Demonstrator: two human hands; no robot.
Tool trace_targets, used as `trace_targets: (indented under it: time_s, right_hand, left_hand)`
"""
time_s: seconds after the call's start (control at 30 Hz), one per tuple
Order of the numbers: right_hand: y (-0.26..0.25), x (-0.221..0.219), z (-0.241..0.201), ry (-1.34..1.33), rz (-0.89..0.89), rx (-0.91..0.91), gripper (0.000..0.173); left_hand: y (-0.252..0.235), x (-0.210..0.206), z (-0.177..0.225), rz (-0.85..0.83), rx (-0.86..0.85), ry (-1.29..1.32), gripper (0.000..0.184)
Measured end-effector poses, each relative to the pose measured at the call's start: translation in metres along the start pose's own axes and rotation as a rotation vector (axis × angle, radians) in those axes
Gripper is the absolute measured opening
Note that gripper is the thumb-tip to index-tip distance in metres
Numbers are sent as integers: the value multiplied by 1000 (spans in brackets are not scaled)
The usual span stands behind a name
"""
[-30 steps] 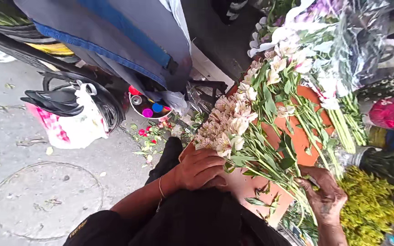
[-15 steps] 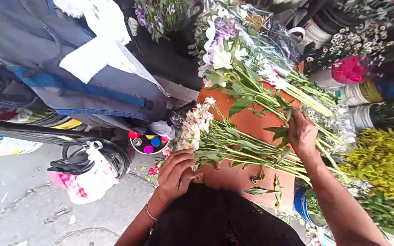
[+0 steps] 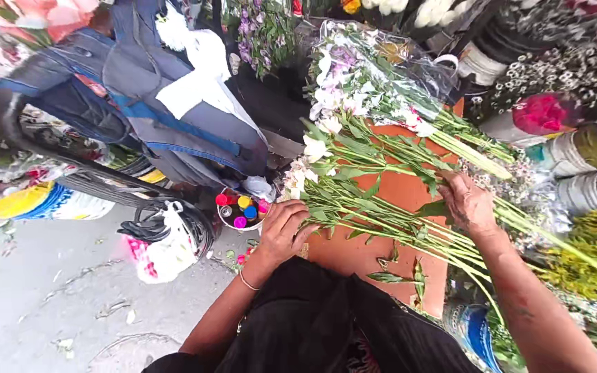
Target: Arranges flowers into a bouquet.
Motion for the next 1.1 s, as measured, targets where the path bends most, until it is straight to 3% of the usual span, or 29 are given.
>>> trace_targets:
  time_s: [0.2,0.43,0.53,0.73,0.9,1.1]
  right_hand:
    - [-12,2,-2,-160,129,-119,38]
    - [-40,-24,-25,-286,-2,-201,40]
    - [-26,-50,-31,-294,-72,-184,39]
    - [55,-72,-6,-271,-233,-99,33]
    - [53,-76,-13,-330,-243,-125,24]
    - [47,-85,-14,-275,-371,-253,31]
  left_hand:
    - [1,-37,42,-190,-108,147,35]
    - [-1,-76,45,-350,-96,208,42]
    - [10,-84,29,-352,-71,230,41]
    - [27,-91,10,-248,-6,300,27]
    - [24,-93,6,-257,-44,325,25]
    - [15,-92,10,-250,-94,378,25]
Point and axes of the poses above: each hand's wrist, its own y-axis away from the middle knuckle, its own x-axis out of the back of the hand, z = x × y, the point moved 2 cm from there along -y, towards the middle knuckle, and after that the axes turned 14 degrees about z, right-handed, at the moved point
